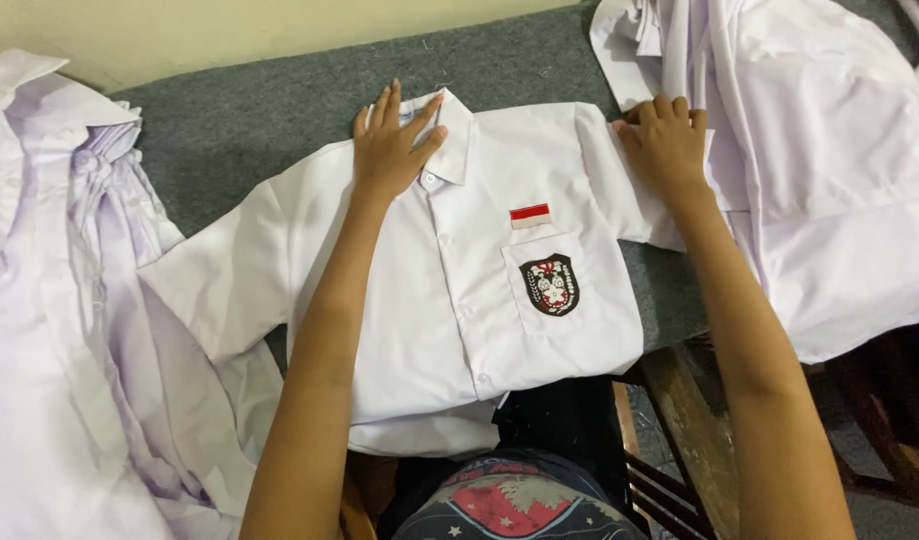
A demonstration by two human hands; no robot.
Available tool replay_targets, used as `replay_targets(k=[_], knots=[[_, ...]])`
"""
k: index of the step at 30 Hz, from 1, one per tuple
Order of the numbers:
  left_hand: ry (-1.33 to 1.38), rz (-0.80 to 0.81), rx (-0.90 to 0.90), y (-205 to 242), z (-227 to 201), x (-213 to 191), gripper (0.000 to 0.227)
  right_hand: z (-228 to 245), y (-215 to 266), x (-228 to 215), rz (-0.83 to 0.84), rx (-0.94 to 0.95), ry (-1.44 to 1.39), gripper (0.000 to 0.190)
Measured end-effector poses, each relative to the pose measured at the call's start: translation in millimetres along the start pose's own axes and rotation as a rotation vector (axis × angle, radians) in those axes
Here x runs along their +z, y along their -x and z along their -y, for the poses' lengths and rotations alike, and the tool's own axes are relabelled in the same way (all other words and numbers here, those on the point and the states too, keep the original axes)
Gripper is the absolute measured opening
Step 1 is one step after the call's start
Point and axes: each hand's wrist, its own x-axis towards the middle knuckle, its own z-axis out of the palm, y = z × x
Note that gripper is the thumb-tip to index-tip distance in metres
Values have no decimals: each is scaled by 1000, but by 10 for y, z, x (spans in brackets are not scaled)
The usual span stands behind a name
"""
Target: Folding a white school uniform shirt on a flat work surface
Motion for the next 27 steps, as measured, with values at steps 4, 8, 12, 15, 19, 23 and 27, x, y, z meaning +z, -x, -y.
replay_targets(k=[4, 8, 12, 15, 19, 23, 27], knots=[[-4, 19, 8, 21, -1, -43, 61, 30, 32, -63, -88, -46, 60, 43], [23, 9, 14, -21, -16, -45, 61, -53, 36, -155, -311, 31, 22, 45], [19, 2, -1, 3, -14, -27, 63, -249, 112, -177, -322, -25, 159, 55], [7, 10, 0, 4, -17, -43, 64, -219, 113, -130, -269, 12, 143, 57], [-10, -11, 12, -7, 18, -7, 61, -268, 84, 15, -263, -26, 123, 54], [8, -12, 2, 4, 4, 6, 60, -245, 65, 93, -221, -31, 268, 38], [3, -42, 24, -6, 29, 33, 58, 140, -101, -140, -134, -144, 141, 32]])
